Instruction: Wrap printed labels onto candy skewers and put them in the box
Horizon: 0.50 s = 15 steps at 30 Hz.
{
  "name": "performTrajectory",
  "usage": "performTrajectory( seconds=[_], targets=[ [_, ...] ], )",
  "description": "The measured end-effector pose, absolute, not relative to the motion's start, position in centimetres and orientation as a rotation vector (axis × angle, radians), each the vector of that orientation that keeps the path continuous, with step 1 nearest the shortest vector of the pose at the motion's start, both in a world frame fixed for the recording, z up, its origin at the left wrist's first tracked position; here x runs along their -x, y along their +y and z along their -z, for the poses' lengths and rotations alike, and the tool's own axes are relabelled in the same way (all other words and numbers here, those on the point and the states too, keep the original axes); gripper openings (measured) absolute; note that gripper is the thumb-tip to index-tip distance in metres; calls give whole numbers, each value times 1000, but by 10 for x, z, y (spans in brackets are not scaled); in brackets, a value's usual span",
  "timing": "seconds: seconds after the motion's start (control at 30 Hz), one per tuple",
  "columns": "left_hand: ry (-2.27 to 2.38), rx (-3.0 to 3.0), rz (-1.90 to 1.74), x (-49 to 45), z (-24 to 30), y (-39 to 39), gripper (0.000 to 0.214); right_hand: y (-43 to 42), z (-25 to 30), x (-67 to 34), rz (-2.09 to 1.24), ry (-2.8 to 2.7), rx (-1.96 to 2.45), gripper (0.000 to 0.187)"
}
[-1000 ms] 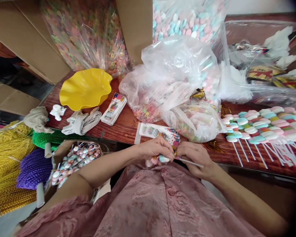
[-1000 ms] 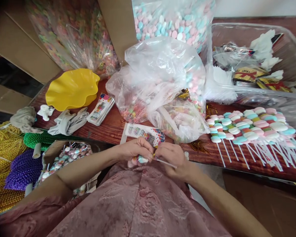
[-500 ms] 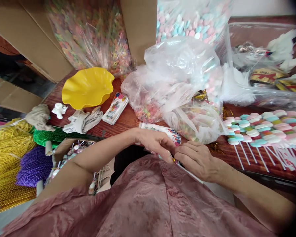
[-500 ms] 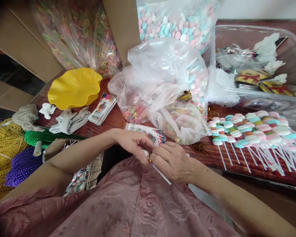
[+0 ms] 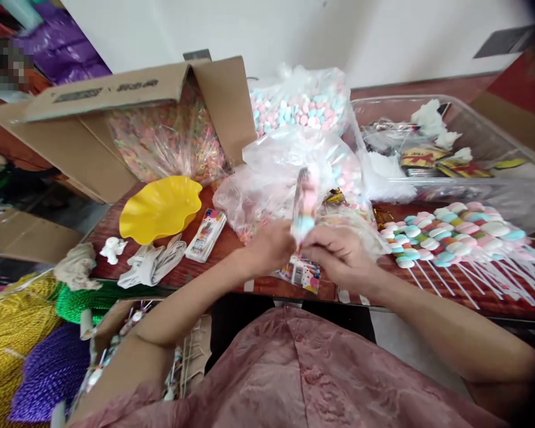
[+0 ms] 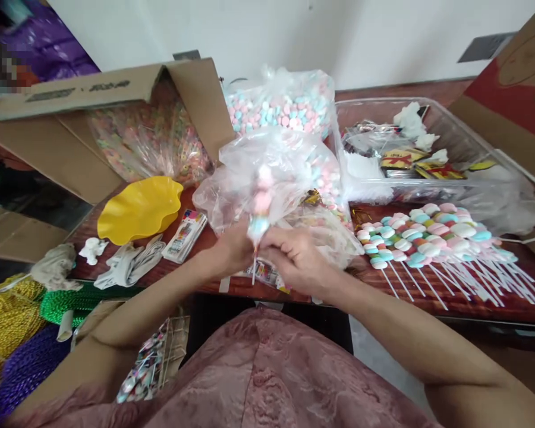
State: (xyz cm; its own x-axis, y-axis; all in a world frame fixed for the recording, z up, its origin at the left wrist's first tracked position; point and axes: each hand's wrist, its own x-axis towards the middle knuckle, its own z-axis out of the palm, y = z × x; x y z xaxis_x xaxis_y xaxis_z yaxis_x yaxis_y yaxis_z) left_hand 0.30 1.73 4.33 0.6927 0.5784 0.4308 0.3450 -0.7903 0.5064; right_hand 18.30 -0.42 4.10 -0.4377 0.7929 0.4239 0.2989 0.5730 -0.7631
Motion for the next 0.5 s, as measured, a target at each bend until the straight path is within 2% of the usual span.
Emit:
performTrajectory(
  seconds=[0.1, 0.17, 0.23, 0.33, 0.4, 0.5],
  targets=[
    [762, -2251, -1180, 6, -39, 38, 38, -9, -27, -171, -1179, -1889, 882, 17],
    [762, -2111, -1344, 10, -39, 38, 55, -5, -21, -166, -1197, -1735, 941, 17],
    [727, -1877, -1330, 13, -36, 31, 69, 1, -22, -163, -1098, -1573, 947, 18],
    [624, -1484, -1048, 18, -25, 19, 76, 1, -27, -153, -984, -1440, 898, 17],
    [640, -1335, -932, 24, -20, 13, 75, -3, -24, -143, -939, -1443, 876, 16],
    [779, -1369, -929, 33, -15, 2, 51, -9, -11, -129, -1022, -1398, 864, 16]
  ],
)
